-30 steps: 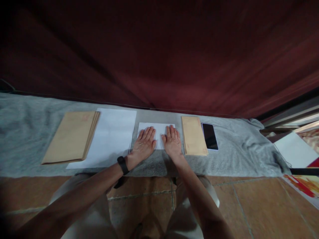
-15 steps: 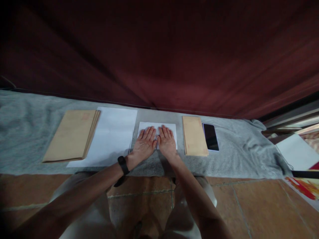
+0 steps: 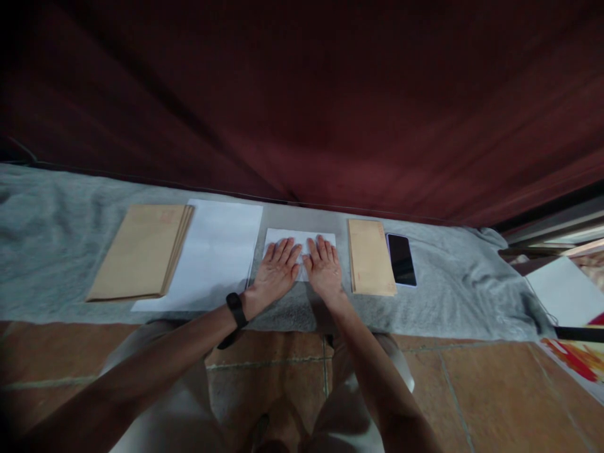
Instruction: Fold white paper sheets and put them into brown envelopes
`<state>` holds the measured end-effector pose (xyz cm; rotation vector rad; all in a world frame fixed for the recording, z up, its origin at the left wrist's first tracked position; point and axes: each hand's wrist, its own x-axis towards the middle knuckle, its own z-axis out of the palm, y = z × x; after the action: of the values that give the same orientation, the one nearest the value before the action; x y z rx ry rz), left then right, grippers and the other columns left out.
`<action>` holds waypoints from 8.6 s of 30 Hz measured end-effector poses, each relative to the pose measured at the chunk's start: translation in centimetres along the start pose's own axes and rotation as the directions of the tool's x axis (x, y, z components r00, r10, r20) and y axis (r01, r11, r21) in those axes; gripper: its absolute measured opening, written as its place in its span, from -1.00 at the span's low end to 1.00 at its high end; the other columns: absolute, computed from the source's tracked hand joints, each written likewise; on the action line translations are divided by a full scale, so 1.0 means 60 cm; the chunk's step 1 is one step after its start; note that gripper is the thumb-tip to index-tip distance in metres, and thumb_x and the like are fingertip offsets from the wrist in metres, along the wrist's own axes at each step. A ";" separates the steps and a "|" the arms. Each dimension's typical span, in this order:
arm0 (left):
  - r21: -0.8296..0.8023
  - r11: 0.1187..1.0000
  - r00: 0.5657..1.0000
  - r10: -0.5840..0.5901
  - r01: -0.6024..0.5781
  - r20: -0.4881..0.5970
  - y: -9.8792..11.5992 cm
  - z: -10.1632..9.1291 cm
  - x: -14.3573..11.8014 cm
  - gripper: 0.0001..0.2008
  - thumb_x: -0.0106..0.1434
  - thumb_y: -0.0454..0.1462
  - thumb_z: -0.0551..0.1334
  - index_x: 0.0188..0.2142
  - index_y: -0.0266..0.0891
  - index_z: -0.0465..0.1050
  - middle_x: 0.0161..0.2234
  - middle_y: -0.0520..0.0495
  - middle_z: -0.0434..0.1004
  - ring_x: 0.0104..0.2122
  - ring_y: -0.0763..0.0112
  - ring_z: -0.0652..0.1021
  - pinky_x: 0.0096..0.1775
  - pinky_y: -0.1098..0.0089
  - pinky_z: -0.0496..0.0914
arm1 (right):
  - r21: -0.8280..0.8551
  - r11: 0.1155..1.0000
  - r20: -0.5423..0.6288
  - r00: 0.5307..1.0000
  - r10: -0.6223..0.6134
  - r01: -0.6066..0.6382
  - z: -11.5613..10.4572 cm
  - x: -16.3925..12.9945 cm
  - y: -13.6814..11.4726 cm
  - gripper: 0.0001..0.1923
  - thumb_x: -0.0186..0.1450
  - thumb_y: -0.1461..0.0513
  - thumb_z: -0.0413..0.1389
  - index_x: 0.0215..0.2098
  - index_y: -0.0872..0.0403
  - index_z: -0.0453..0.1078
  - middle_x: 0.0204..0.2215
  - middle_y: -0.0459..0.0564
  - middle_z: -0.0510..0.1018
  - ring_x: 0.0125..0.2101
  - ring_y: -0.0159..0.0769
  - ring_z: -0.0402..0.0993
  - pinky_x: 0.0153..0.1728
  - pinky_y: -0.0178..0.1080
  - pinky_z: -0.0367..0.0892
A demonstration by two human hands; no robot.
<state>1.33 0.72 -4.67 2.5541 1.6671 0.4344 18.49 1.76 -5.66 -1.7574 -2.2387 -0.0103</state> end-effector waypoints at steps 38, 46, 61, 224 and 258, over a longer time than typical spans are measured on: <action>0.093 0.987 0.986 0.121 -0.132 0.117 0.033 -0.028 -0.004 -0.44 0.40 -0.38 -0.08 0.34 -0.48 0.26 0.36 -0.41 0.25 0.42 0.04 0.15 0.43 -0.06 -0.08 | 0.034 0.998 0.062 0.997 -0.050 0.048 -0.005 0.005 0.001 -0.44 0.55 0.09 -0.21 0.44 0.08 0.14 0.46 0.13 0.10 0.43 -0.06 -0.01 0.38 0.10 0.00; 0.256 0.946 0.976 0.162 -0.196 0.149 0.049 -0.034 -0.010 -0.47 0.42 -0.39 -0.07 0.29 -0.62 0.28 0.31 -0.52 0.31 0.36 -0.02 0.29 0.42 -0.07 -0.01 | 0.031 0.998 0.057 0.997 -0.052 0.050 -0.002 0.006 0.008 -0.44 0.55 0.11 -0.19 0.44 0.09 0.15 0.46 0.14 0.10 0.42 -0.04 0.02 0.38 0.10 0.00; 0.025 0.995 0.996 0.092 -0.092 0.011 -0.007 -0.008 0.003 -0.46 0.49 -0.22 -0.05 0.38 -0.37 0.20 0.42 -0.24 0.15 0.43 0.16 0.15 0.41 0.07 0.05 | 0.027 0.999 0.023 0.999 0.041 -0.042 -0.004 0.009 -0.001 -0.46 0.55 0.10 -0.16 0.42 0.08 0.18 0.43 0.13 0.17 0.40 -0.02 0.09 0.37 0.11 0.03; 0.099 0.995 0.997 -0.019 0.012 0.072 0.022 0.015 0.052 -0.43 0.48 -0.24 -0.10 0.43 -0.32 0.10 0.44 -0.22 0.12 0.44 0.17 0.12 0.39 0.07 0.04 | 0.189 0.981 0.041 0.998 -0.046 0.038 -0.011 -0.012 0.018 -0.44 0.56 0.09 -0.14 0.40 0.19 0.22 0.40 0.15 0.20 0.40 -0.08 0.12 0.41 -0.01 -0.02; -0.041 0.989 0.968 -0.151 0.145 -0.199 -0.039 0.021 0.009 -0.49 0.44 -0.28 -0.04 0.29 -0.48 0.28 0.32 -0.43 0.31 0.36 0.03 0.29 0.34 -0.04 0.21 | 0.079 0.897 0.241 0.881 0.406 -0.435 -0.112 -0.001 0.019 -0.48 0.46 0.19 -0.03 0.31 0.29 0.23 0.12 0.36 0.48 0.02 -0.06 0.54 -0.04 -0.18 0.43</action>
<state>-0.19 2.29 -6.26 2.4150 1.8879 0.7195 21.11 0.77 0.54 -2.2224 -1.8839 0.4338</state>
